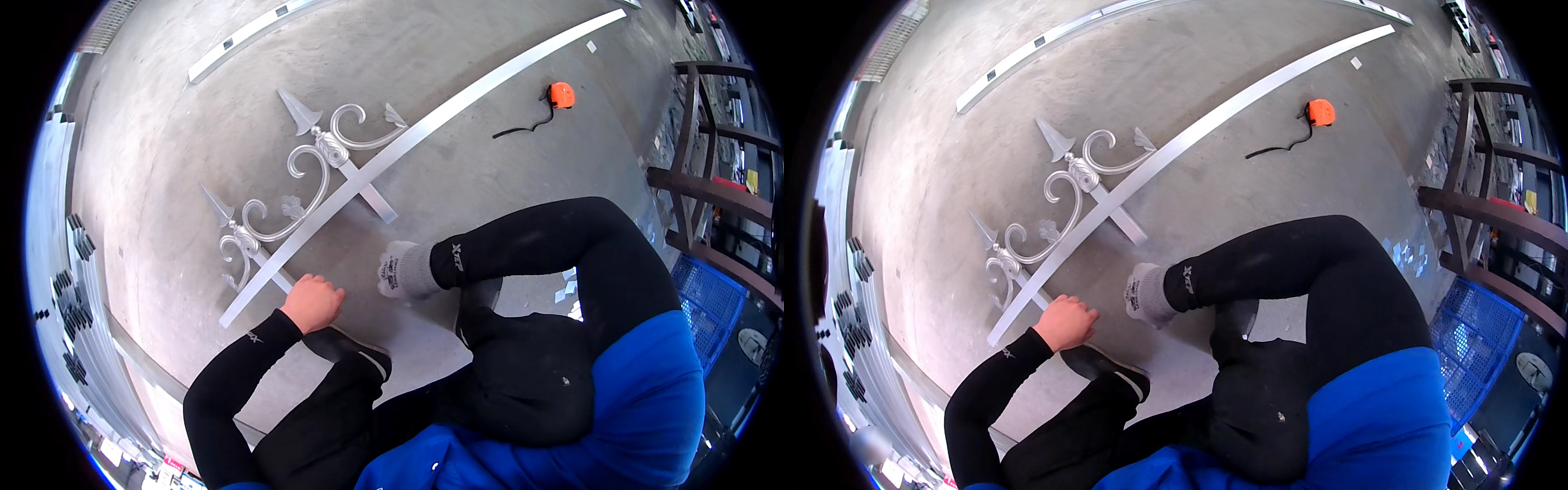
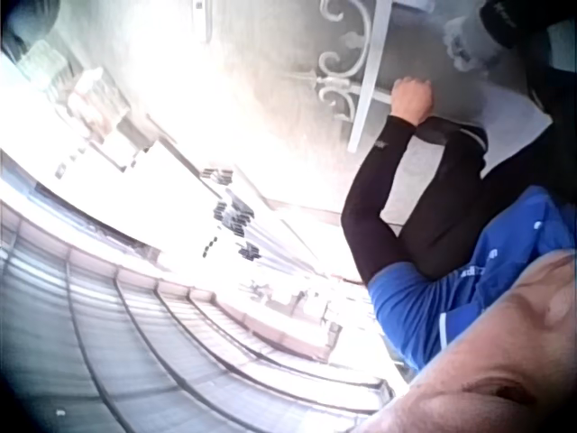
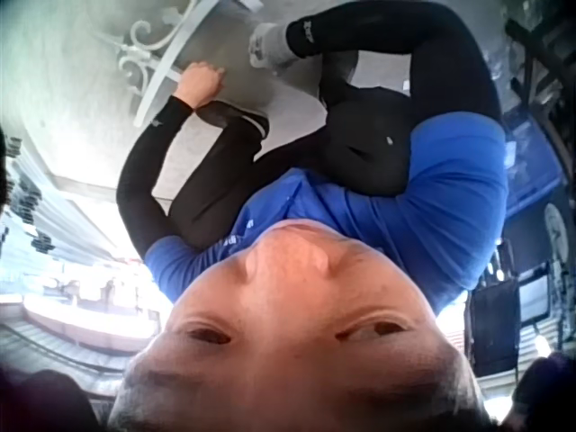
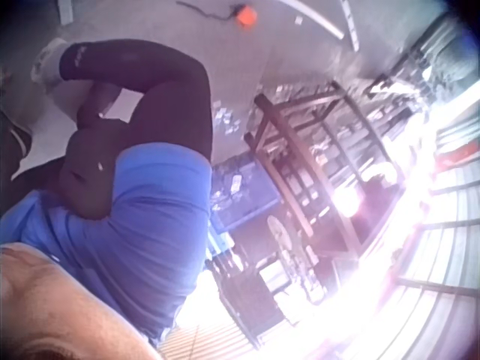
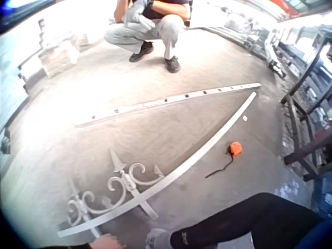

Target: The person assembles decorative metal pieces onto a long metal bar. They pick up ornamental metal parts and align them with the bar, adjusting positions to fit them together.

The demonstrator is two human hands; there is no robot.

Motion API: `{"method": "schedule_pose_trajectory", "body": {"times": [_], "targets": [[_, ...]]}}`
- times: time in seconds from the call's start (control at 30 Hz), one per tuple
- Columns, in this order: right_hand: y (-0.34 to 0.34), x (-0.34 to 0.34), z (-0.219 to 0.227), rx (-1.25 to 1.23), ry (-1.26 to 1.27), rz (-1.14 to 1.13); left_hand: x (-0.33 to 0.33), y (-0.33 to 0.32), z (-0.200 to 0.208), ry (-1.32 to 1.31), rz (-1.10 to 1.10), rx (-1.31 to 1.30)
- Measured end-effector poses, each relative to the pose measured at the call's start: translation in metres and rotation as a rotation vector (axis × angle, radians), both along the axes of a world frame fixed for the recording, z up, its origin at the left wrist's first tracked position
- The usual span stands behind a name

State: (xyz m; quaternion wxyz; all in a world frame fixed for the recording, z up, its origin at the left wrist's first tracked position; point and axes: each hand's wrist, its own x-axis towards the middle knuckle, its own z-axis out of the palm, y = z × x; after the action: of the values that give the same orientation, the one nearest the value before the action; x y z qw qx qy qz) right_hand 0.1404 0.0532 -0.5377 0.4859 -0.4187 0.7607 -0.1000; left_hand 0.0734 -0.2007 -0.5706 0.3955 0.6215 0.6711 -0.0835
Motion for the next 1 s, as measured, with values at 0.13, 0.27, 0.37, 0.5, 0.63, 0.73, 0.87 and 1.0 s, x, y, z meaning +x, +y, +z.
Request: {"method": "schedule_pose_trajectory", "body": {"times": [0.13,0.27,0.37,0.5,0.63,0.73,0.87,1.0], "targets": [[0.002,-0.001,0.004,0.002,-0.003,-0.029,0.0,0.002,0.004,0.0,-0.005,-0.001],[0.001,0.001,0.001,-0.01,0.013,-0.026,0.0,0.002,0.004,-0.013,-0.017,0.01],[0.0,-0.001,0.003,0.003,0.005,-0.015,0.0,0.0,0.004,-0.006,-0.019,0.022],[0.0,0.0,0.002,0.006,0.009,-0.02,-0.001,0.0,0.004,-0.008,-0.018,0.043],[0.002,0.003,-0.002,-0.028,0.01,-0.039,0.0,0.004,0.004,-0.002,-0.021,0.018],[0.004,0.004,-0.007,-0.086,0.071,-0.048,0.001,0.0,0.0,0.009,-0.01,0.005],[0.007,0.011,-0.014,-0.149,0.135,-0.09,0.001,-0.001,0.0,0.014,-0.001,0.044],[0.007,0.014,-0.02,-0.131,0.13,-0.092,0.003,0.001,-0.002,0.035,0.015,0.098]]}}
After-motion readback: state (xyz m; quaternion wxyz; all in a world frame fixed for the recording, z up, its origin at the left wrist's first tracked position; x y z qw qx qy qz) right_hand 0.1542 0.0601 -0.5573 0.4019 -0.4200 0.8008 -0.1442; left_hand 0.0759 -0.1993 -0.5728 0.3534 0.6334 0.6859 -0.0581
